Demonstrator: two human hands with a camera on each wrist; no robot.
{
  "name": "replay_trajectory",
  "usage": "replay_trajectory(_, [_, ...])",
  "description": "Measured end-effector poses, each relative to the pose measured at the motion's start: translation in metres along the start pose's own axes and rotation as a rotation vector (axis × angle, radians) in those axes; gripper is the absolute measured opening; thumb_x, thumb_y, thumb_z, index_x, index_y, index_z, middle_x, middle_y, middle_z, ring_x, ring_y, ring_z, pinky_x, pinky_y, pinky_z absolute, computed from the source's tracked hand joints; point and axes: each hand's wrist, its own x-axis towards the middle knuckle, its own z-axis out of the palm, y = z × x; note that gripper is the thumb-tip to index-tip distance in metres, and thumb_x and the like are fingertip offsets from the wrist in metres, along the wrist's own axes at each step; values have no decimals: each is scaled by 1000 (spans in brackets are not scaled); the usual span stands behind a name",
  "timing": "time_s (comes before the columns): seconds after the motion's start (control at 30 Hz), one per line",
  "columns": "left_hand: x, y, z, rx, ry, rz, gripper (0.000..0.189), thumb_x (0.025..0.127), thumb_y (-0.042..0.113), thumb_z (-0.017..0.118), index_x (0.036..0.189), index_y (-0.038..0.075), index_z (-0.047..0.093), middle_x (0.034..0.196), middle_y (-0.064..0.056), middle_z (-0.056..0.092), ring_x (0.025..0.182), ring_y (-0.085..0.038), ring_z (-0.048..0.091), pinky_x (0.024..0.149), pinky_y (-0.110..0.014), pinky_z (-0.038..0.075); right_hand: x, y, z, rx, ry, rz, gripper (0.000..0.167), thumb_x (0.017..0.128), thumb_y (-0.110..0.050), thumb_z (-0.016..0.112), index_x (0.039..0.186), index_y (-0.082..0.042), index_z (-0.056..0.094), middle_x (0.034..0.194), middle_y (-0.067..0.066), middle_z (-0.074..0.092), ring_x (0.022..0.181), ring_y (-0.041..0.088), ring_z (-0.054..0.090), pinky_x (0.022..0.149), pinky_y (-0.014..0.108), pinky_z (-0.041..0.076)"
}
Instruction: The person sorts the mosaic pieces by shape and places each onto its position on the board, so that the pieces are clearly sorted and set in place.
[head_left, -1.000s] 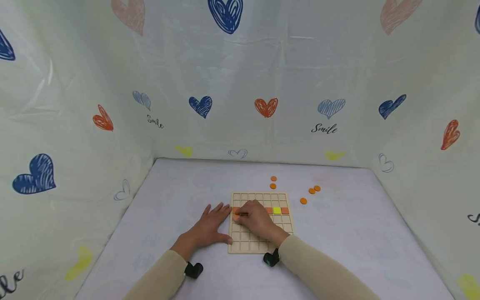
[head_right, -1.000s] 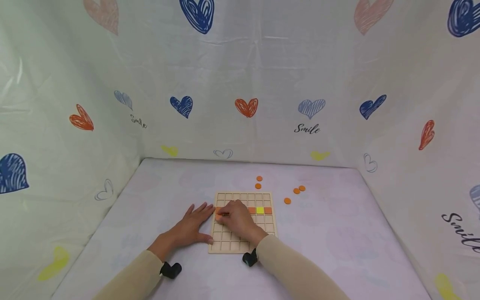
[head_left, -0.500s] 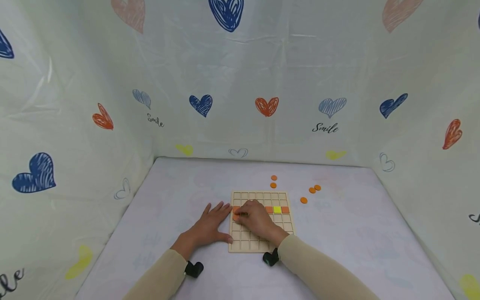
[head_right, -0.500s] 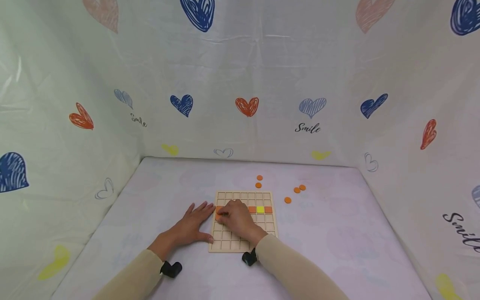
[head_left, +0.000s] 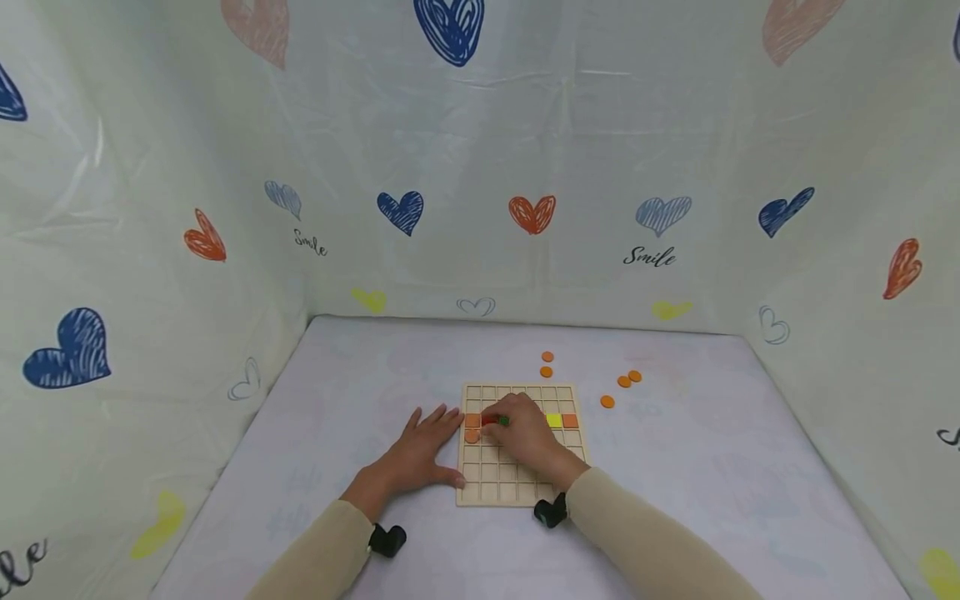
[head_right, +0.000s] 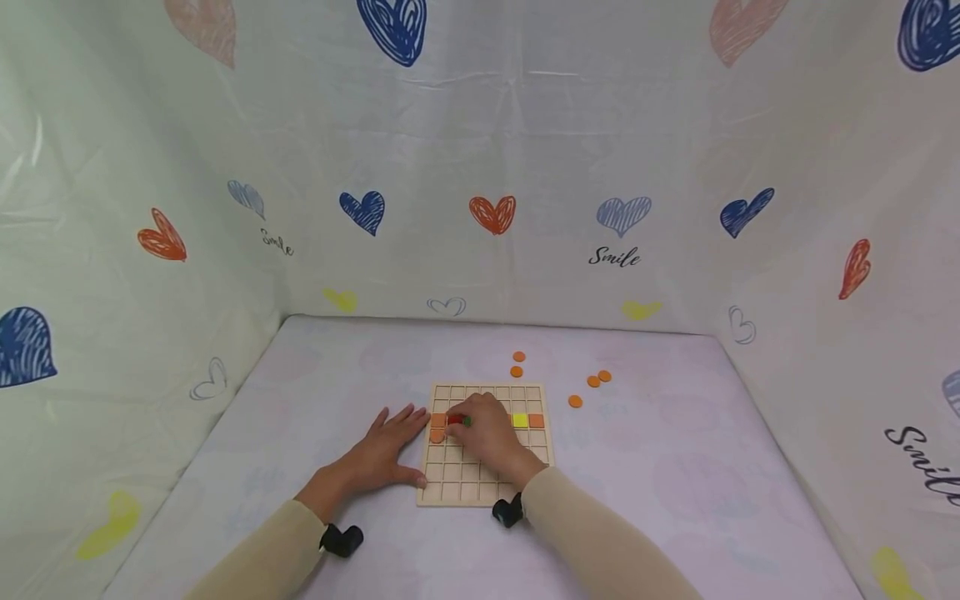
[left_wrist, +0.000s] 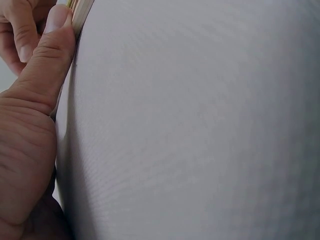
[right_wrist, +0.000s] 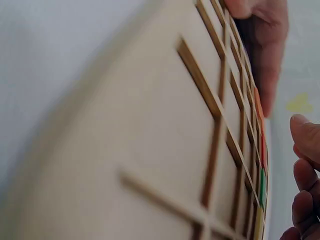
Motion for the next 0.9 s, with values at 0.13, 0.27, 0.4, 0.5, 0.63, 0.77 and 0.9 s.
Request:
replay_trajectory(0.13, [1,2,1,9,5,-17,114,77,63,86,166,12,35,173,-5,33,164,-30,19,134,-58,5,-1,14,-19,75,63,63,24,97,-27,78,118,-15,81,105,-7,71,97,16,56,83,35,51])
replay_trajectory(0.27, [1,3,2,14,11,-35,115,76,62,87,166,14,35,173,-4,33,164,-28,19,134,-57,5,-7,34,-44,94,120,139,26,98,-28,77,120,-14,80,105,-3,70,97,19,57,81,34,50])
replay_trajectory(0.4, [0,3,3,11,17,-46,115,75,61,88,166,13,35,173,-4,34,164,-29,19,134,-58,5,-13,57,-71,77,160,214,29,97,-26,78,123,-13,79,109,2,69,100,22,57,82,34,51])
replay_trajectory(0.5, [0,2,3,20,17,-51,116,75,62,88,166,13,35,173,-4,34,164,-29,19,134,-58,4,-18,75,-89,56,186,262,31,97,-24,77,126,-12,77,112,6,68,101,25,55,81,33,49])
replay_trajectory(0.63, [0,2,4,35,18,-56,116,75,63,87,166,14,35,173,-4,33,164,-28,18,134,-57,4,-25,98,-110,8,197,308,35,99,-22,75,132,-11,74,118,10,67,106,27,55,83,35,49])
replay_trajectory(0.77, [0,2,4,31,14,-53,117,75,62,88,166,13,34,173,-4,33,164,-28,18,134,-57,5,-33,119,-125,-29,159,307,41,100,-25,73,139,-12,70,125,14,66,116,33,55,92,46,52])
replay_trajectory(0.9, [1,1,5,36,8,-53,117,75,63,87,167,14,33,173,-3,32,165,-28,17,134,-57,5,-37,135,-135,-39,117,296,46,100,-30,74,141,-10,68,135,20,65,125,40,53,104,58,48])
